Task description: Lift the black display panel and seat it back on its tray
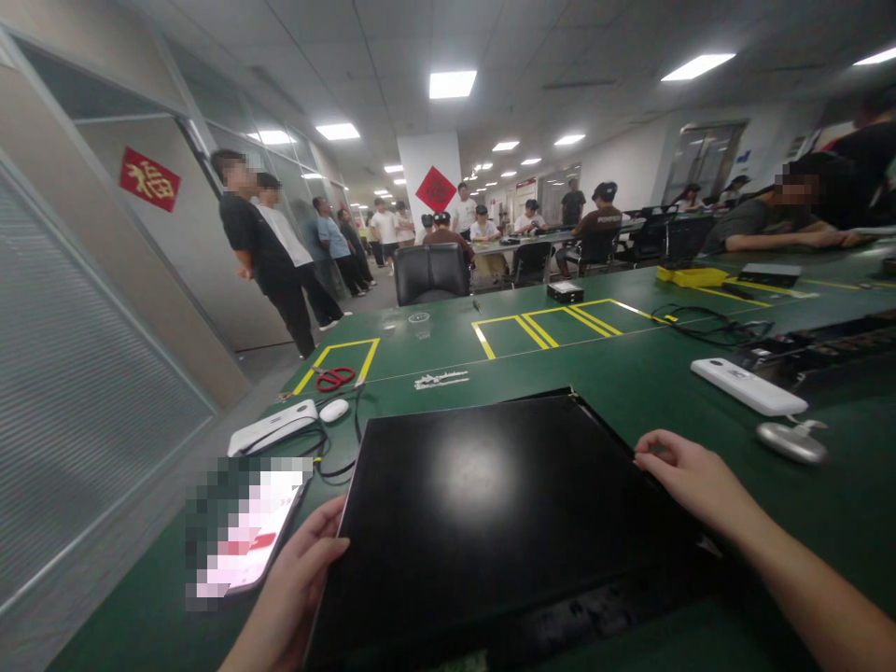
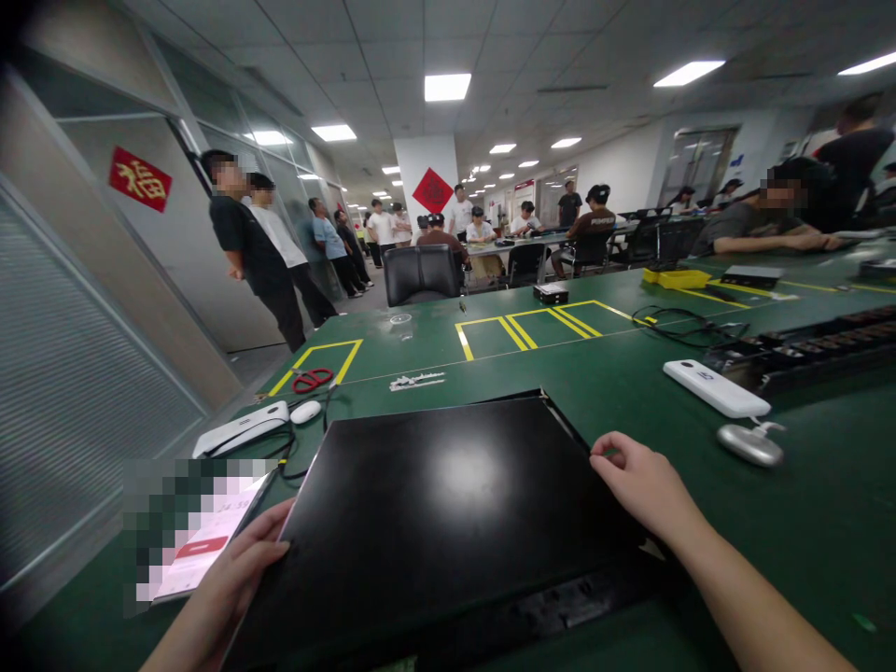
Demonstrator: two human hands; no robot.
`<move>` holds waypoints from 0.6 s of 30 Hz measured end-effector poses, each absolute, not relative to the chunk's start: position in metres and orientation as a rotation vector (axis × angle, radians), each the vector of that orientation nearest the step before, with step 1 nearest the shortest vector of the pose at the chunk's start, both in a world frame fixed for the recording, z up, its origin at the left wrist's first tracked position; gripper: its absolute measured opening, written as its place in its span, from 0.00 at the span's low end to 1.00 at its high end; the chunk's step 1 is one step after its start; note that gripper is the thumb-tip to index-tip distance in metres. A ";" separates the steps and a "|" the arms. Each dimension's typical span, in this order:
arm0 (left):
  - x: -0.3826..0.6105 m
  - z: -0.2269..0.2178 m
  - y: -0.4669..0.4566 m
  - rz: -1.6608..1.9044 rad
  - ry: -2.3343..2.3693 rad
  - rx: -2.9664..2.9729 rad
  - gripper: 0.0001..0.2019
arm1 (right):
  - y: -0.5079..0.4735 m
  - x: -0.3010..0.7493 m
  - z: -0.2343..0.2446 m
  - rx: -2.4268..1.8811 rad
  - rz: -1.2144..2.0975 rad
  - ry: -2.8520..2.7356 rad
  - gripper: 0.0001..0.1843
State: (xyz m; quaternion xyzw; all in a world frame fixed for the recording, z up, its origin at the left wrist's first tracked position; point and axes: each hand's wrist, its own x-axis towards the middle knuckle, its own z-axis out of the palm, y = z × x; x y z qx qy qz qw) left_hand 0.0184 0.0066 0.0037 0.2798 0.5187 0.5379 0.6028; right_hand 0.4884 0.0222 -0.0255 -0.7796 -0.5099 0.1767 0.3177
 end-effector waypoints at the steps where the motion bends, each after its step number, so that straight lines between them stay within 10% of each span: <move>1: 0.018 0.003 0.007 1.244 1.204 0.650 0.28 | 0.022 0.488 -0.025 -2.061 0.453 -1.353 0.10; 18: 0.019 0.007 0.005 1.192 1.269 0.697 0.28 | 0.017 0.485 -0.025 -2.101 0.358 -1.511 0.09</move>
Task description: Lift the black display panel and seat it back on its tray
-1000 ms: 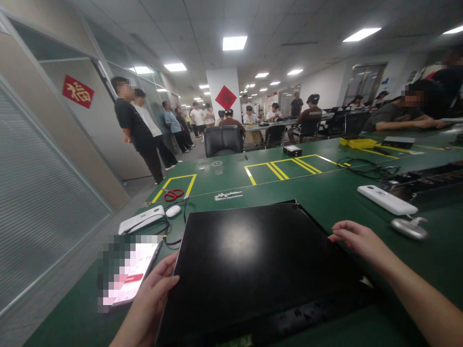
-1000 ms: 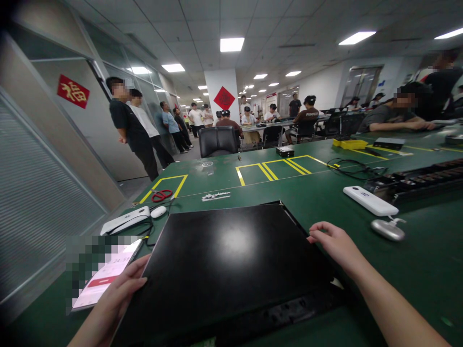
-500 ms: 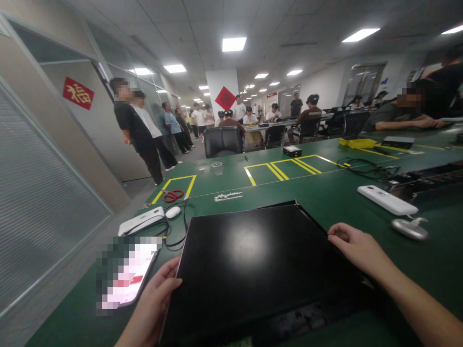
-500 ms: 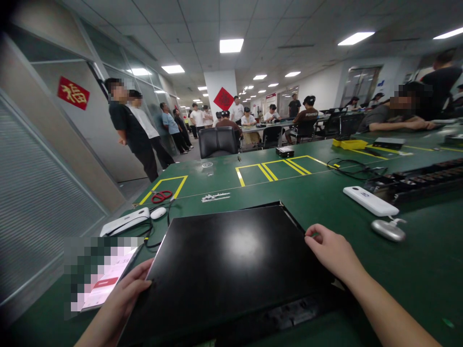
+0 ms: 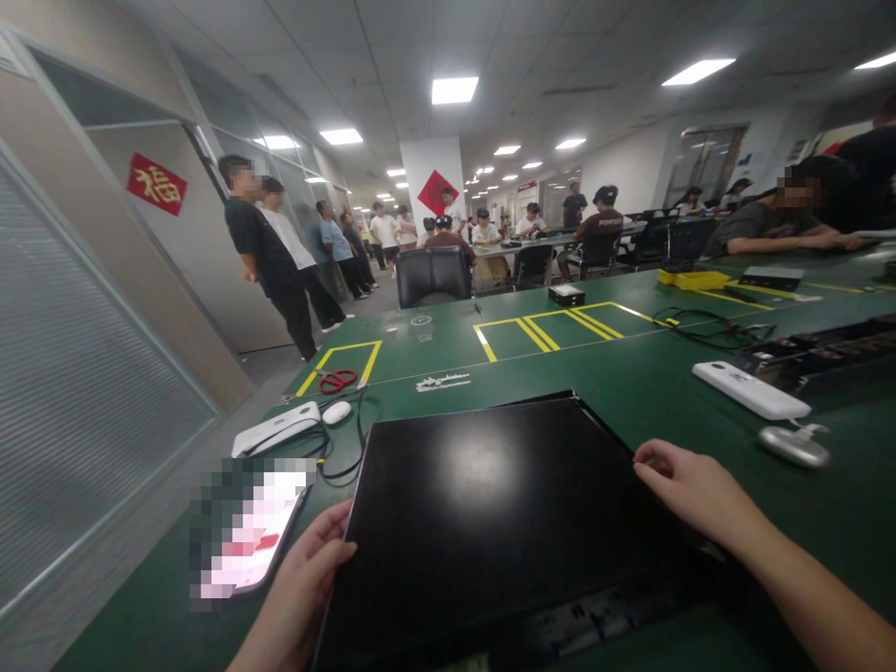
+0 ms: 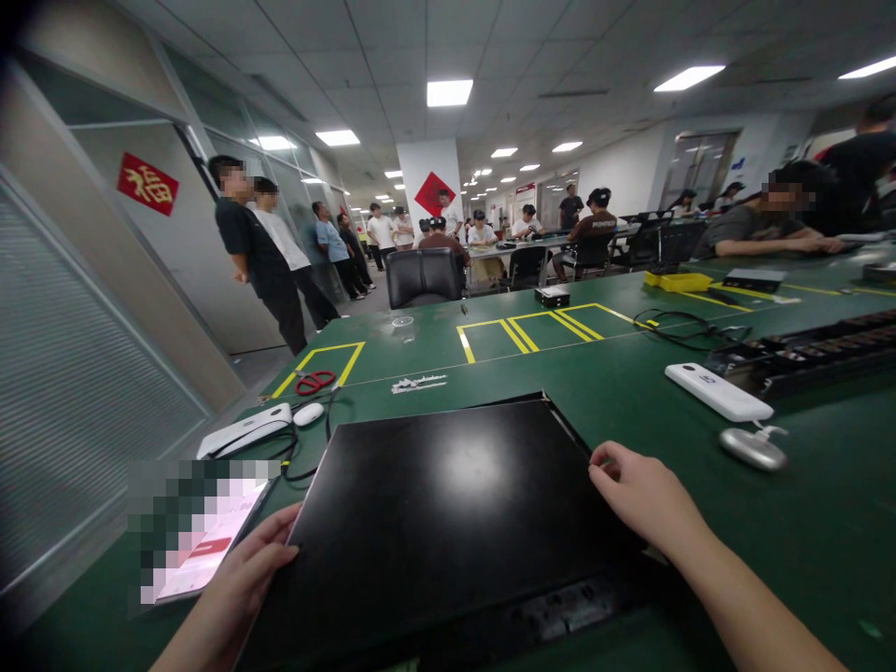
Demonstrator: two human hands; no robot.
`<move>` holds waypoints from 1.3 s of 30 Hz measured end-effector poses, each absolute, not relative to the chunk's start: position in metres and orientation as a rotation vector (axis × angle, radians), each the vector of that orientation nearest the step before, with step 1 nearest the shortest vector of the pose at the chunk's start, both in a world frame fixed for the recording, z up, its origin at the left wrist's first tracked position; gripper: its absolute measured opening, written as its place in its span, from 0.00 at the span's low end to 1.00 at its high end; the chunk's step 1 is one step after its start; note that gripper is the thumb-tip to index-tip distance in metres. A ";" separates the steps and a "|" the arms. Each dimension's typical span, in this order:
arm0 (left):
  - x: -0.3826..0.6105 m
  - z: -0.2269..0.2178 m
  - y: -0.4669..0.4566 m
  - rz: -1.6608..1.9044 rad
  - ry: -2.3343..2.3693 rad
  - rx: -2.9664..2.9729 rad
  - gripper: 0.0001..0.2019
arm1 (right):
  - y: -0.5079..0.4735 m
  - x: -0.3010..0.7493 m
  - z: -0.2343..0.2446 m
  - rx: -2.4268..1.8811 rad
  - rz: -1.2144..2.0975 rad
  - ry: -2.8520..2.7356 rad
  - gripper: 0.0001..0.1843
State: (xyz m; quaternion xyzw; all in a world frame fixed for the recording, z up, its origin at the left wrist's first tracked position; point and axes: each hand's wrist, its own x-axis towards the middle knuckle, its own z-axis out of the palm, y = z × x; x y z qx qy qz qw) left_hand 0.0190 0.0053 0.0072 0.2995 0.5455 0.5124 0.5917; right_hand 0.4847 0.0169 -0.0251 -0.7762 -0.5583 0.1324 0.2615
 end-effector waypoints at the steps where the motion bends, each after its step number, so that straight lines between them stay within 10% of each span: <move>1: 0.020 0.007 0.005 1.197 1.272 0.696 0.27 | 0.017 0.485 -0.025 -2.096 0.356 -1.518 0.09; 39: 0.017 -0.009 0.012 1.232 1.193 0.644 0.29 | 0.019 0.492 -0.026 -2.044 0.380 -1.551 0.12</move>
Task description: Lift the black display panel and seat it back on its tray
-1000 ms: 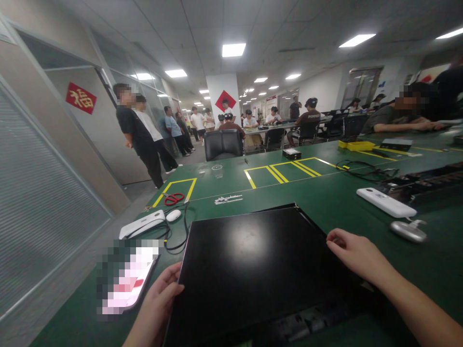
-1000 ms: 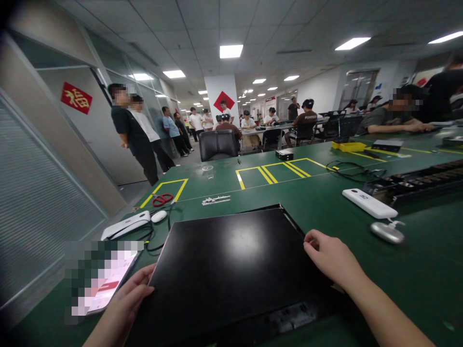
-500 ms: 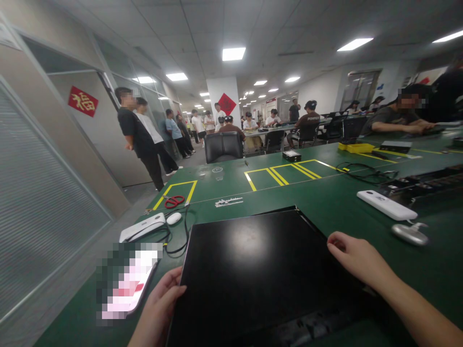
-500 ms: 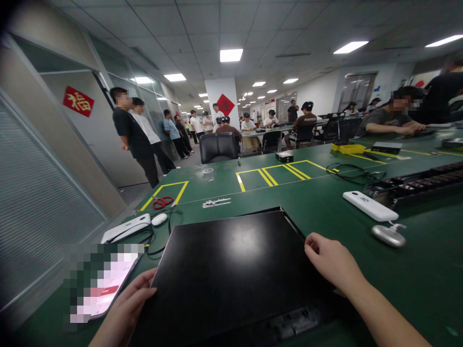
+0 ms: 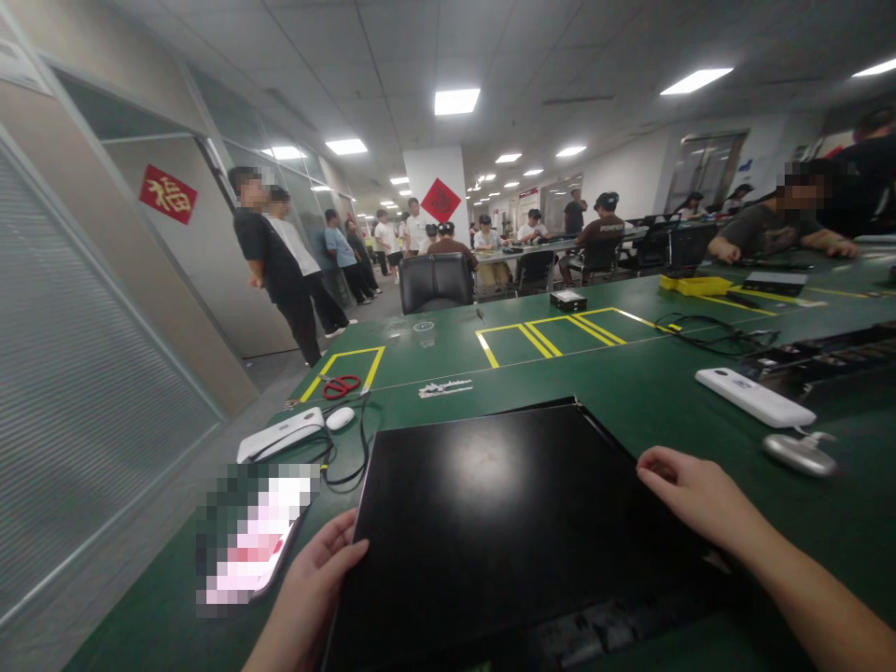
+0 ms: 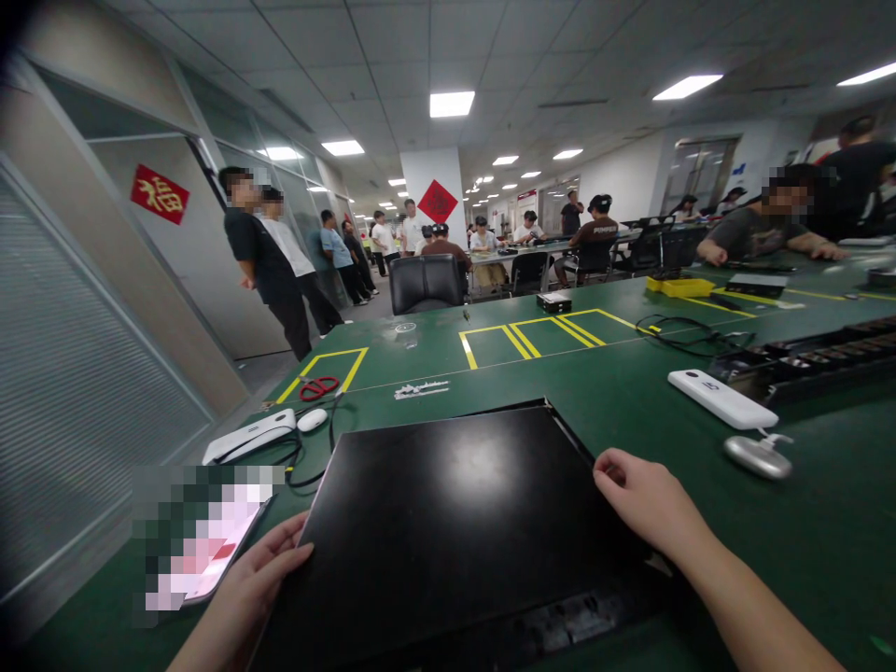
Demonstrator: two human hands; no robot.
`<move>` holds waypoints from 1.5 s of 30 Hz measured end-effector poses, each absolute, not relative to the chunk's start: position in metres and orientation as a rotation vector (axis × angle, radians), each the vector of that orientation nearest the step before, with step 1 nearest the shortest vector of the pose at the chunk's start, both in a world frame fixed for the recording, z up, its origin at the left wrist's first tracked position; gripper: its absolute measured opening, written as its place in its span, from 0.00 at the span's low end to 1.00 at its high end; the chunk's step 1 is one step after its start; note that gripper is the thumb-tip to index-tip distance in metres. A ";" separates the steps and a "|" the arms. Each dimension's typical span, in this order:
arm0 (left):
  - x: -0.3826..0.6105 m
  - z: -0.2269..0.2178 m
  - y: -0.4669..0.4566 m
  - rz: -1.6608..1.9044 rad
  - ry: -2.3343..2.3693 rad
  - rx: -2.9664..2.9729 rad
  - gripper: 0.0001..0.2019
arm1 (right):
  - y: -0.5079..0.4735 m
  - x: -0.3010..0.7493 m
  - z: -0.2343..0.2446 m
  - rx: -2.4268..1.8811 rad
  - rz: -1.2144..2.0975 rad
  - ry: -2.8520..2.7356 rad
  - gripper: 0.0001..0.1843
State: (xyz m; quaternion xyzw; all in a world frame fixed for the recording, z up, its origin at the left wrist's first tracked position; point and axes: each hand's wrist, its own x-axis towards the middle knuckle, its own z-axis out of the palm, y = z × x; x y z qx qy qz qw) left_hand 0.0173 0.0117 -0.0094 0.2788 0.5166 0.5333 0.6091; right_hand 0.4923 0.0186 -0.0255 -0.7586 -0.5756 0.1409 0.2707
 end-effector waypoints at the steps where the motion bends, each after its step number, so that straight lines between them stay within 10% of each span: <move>1: 0.017 -0.008 0.011 1.235 1.196 0.639 0.31 | 0.019 0.492 -0.026 -2.034 0.373 -1.556 0.12; 34: -0.003 -0.010 0.013 1.189 1.185 0.817 0.36 | 0.023 0.494 -0.035 -2.024 0.393 -1.588 0.17; 45: -0.017 -0.026 0.021 1.208 1.603 1.353 0.22 | 0.023 0.493 -0.034 -2.036 0.382 -1.593 0.17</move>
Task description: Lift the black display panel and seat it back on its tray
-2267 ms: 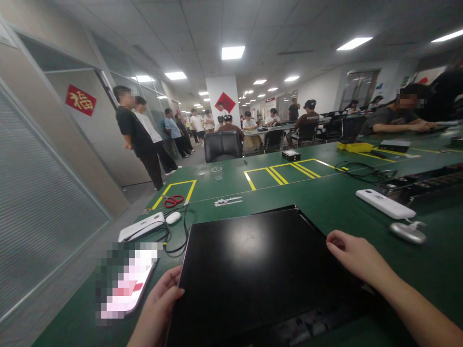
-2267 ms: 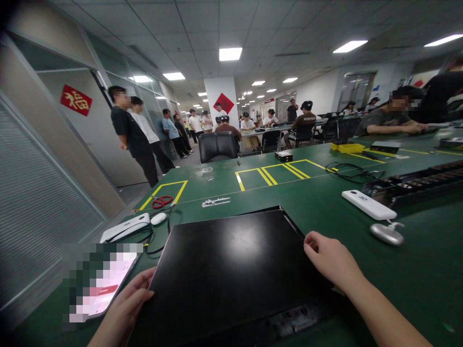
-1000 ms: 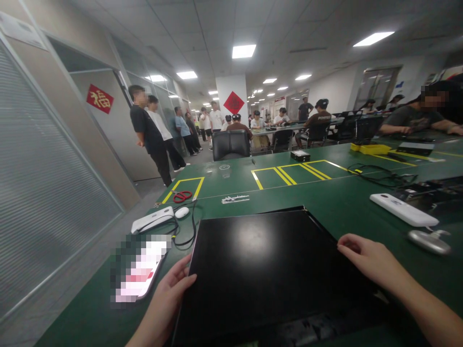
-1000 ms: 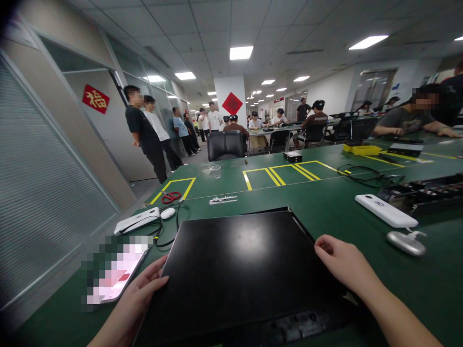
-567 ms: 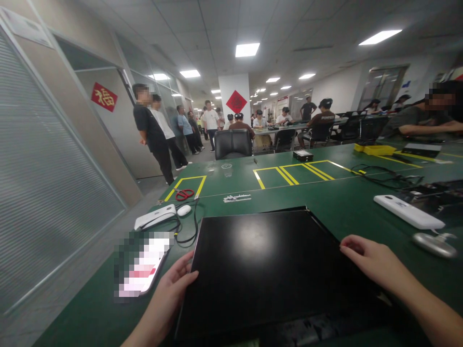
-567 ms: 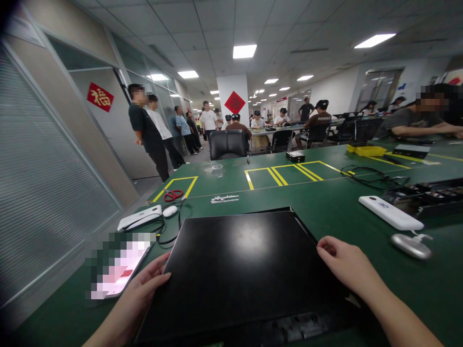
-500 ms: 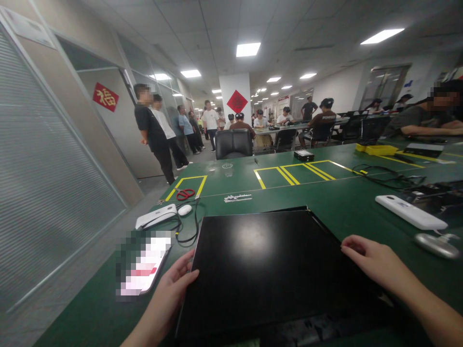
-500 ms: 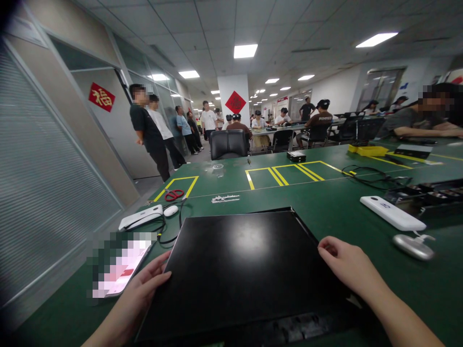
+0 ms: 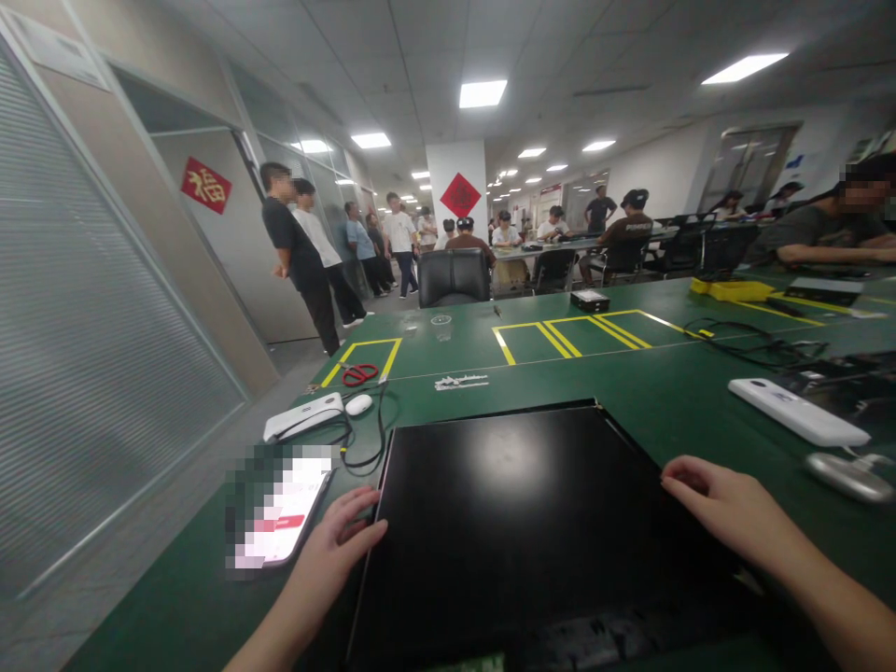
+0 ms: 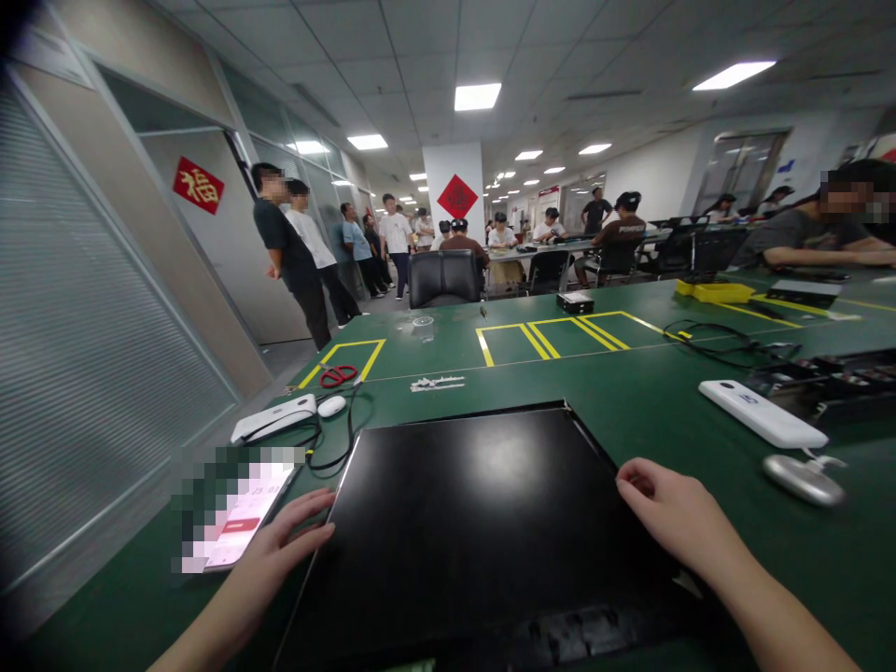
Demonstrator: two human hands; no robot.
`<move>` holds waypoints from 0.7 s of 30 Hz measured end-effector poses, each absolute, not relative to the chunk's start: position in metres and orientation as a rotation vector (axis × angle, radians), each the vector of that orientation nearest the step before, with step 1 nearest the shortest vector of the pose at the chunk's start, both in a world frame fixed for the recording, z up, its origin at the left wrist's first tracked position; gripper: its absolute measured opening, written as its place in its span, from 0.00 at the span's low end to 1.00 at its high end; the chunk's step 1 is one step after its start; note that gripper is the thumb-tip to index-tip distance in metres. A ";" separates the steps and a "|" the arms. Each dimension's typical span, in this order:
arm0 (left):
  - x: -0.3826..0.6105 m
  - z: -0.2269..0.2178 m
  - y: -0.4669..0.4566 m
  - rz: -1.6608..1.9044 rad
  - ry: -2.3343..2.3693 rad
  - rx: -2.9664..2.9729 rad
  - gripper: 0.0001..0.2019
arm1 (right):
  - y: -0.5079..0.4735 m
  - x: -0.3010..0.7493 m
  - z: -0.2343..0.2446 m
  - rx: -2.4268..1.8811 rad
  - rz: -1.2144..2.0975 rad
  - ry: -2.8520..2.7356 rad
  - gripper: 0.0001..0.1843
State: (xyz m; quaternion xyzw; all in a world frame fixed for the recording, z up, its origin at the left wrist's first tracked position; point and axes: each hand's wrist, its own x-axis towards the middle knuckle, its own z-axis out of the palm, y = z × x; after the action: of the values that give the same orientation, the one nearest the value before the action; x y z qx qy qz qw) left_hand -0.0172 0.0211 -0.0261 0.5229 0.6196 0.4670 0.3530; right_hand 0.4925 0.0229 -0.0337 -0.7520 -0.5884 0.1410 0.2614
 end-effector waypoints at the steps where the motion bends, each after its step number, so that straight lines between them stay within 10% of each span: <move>1: -0.017 -0.027 0.022 1.194 1.611 1.360 0.21 | 0.023 0.492 -0.033 -2.035 0.384 -1.595 0.17; 21: -0.014 -0.021 0.026 0.981 1.669 1.534 0.22 | 0.023 0.490 -0.032 -2.044 0.374 -1.597 0.17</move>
State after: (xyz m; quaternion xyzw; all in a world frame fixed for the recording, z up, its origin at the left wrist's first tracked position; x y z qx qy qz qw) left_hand -0.0136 0.0255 -0.0211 0.5864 0.6378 0.3750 0.3296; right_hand 0.4897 0.0227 -0.0323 -0.7535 -0.5890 0.1378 0.2575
